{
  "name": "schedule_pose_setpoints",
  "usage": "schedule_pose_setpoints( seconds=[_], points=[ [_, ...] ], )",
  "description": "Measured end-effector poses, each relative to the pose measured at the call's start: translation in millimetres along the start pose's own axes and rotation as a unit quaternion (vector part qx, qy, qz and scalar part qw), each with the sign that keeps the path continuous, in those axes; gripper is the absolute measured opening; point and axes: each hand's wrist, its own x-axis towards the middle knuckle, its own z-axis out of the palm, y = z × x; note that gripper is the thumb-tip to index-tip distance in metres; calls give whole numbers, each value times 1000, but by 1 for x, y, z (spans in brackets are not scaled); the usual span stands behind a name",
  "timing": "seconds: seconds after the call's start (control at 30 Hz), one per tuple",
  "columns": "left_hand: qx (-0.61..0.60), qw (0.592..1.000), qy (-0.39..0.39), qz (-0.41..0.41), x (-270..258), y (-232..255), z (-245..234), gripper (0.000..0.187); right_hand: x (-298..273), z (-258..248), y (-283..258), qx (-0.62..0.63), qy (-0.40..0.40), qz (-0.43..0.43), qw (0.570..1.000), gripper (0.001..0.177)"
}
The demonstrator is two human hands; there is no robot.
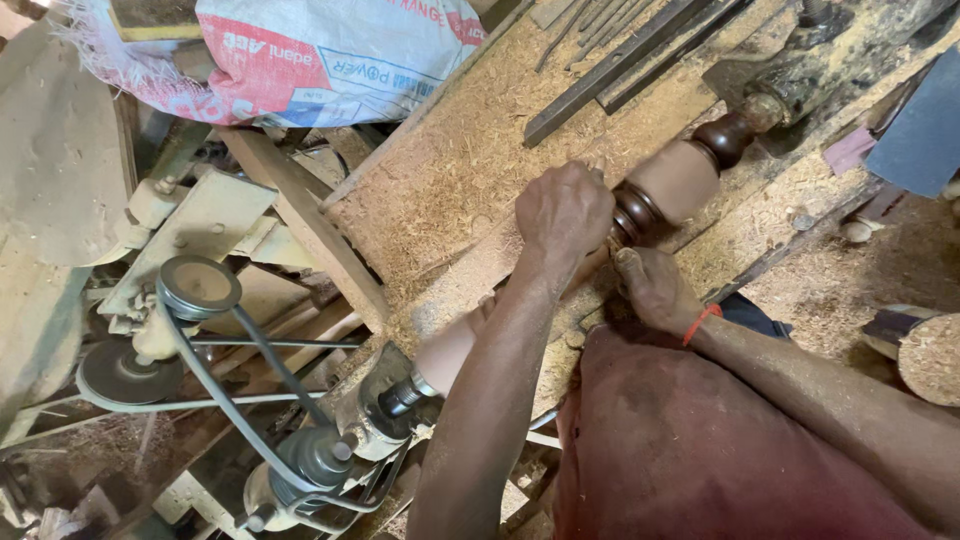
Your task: The person uses a cord held between their hands to apply friction to a rotating wooden spindle on a lathe, moving it across the wood, and subsequently applies a sanding block to the surface.
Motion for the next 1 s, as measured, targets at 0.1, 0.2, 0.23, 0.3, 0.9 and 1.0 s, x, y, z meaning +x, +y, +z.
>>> schedule_pose_setpoints(
  seconds=[0.1,0.2,0.23,0.3,0.9,1.0],
  points=[
    [-8,1000,6,6,0,-3,1,27,0,1,-2,-8,13,-23,1000,72],
    [-40,999,-6,-6,-4,-6,3,27,-8,-3,-11,-1,26,-46,999,71],
    [-45,999,0,4,-6,-7,3,29,-11,-4,-15,6,23,-52,998,70],
    [-53,998,13,24,-7,-9,2,32,-12,-6,-22,10,22,-59,998,70],
    [6,997,30,77,-15,-16,-2,35,-17,0,-25,-14,-18,-46,999,73],
    [-47,998,-32,-4,-17,-16,-2,40,-16,0,-28,-41,-35,-16,998,72]
  ],
)
